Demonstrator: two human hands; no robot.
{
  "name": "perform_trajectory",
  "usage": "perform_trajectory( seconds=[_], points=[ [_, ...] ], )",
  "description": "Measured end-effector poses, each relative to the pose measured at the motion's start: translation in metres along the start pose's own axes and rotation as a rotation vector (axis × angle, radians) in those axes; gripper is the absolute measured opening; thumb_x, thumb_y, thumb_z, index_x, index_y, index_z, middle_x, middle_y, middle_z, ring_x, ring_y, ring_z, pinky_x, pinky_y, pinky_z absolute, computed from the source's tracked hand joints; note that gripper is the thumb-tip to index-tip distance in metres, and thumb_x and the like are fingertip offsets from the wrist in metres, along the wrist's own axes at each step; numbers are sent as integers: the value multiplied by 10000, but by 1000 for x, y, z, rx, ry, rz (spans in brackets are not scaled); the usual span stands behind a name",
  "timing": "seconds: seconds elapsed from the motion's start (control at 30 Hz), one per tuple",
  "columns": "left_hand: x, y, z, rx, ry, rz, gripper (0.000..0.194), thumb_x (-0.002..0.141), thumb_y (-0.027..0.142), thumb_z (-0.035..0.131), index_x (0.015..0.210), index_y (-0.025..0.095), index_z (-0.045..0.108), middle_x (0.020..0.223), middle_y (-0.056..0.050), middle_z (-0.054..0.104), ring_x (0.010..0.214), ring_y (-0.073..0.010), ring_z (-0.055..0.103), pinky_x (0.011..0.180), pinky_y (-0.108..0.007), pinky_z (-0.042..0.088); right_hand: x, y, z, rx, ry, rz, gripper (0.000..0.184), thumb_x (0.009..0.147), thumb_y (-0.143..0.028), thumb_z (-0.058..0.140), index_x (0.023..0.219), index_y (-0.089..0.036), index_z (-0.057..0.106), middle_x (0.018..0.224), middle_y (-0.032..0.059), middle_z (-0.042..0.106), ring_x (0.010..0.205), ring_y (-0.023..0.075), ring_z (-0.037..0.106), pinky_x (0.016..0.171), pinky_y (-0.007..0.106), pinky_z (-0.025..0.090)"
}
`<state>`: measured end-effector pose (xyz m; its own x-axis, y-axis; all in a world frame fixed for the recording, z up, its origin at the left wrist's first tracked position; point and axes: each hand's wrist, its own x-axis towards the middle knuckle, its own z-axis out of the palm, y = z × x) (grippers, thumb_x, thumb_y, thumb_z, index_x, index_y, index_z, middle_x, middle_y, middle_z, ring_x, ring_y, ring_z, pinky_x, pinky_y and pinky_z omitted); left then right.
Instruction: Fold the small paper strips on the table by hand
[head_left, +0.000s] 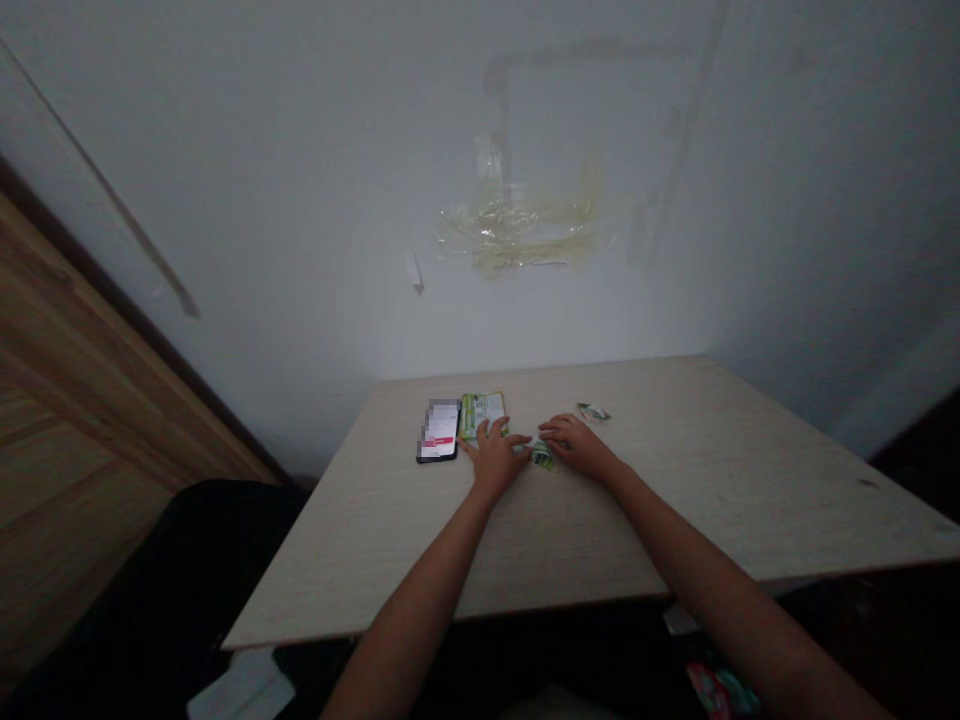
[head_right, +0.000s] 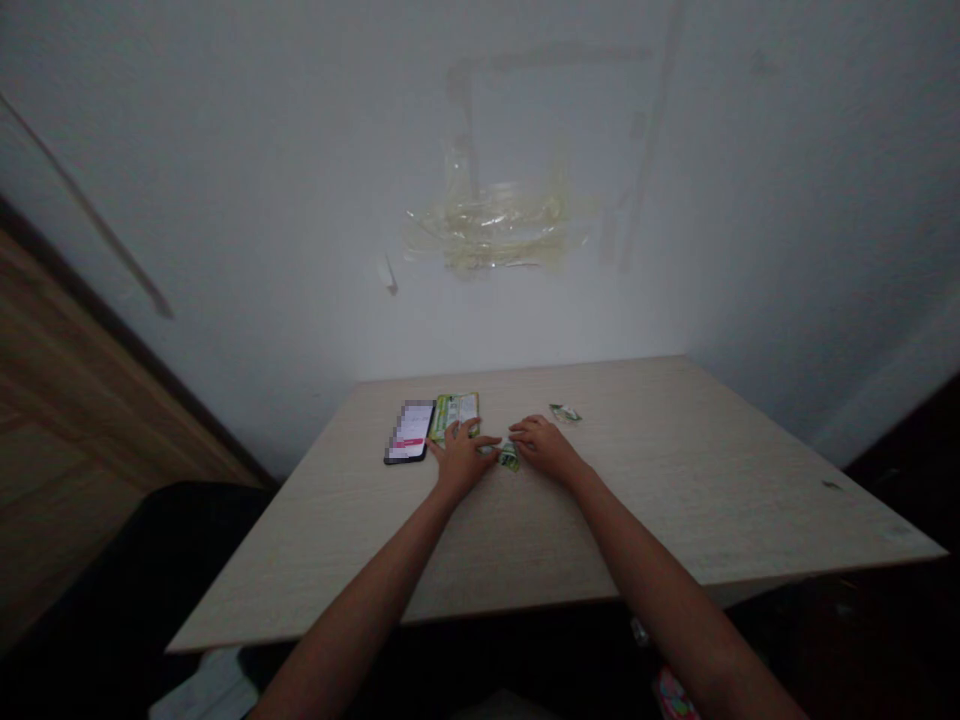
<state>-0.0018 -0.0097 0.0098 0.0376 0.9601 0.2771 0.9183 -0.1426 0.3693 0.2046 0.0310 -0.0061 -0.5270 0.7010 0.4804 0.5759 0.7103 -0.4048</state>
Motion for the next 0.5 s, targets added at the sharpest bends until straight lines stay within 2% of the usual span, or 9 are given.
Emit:
perform_trajectory(
  seconds=[0.23,0.5],
  points=[
    [-2,3,-2,18,11,19,226,844,499,639,1041,460,745,1458,29,508,1419,-359,281,1104,-765,0,1,-1,1,-76,-23,-22,260,907,-194,562,1079,-236,752,1150,85,721,1141,250,575,1009,467,462],
    [-3,1,-5,38,-16,19,257,880,509,577,1091,480,720,1482,25,487,1440,-356,258,1106,-763,9,-2,4,5,-5,-26,-42,230,909,-224,587,1064,-246,755,1127,75,733,1133,248,597,1019,465,461]
  ],
)
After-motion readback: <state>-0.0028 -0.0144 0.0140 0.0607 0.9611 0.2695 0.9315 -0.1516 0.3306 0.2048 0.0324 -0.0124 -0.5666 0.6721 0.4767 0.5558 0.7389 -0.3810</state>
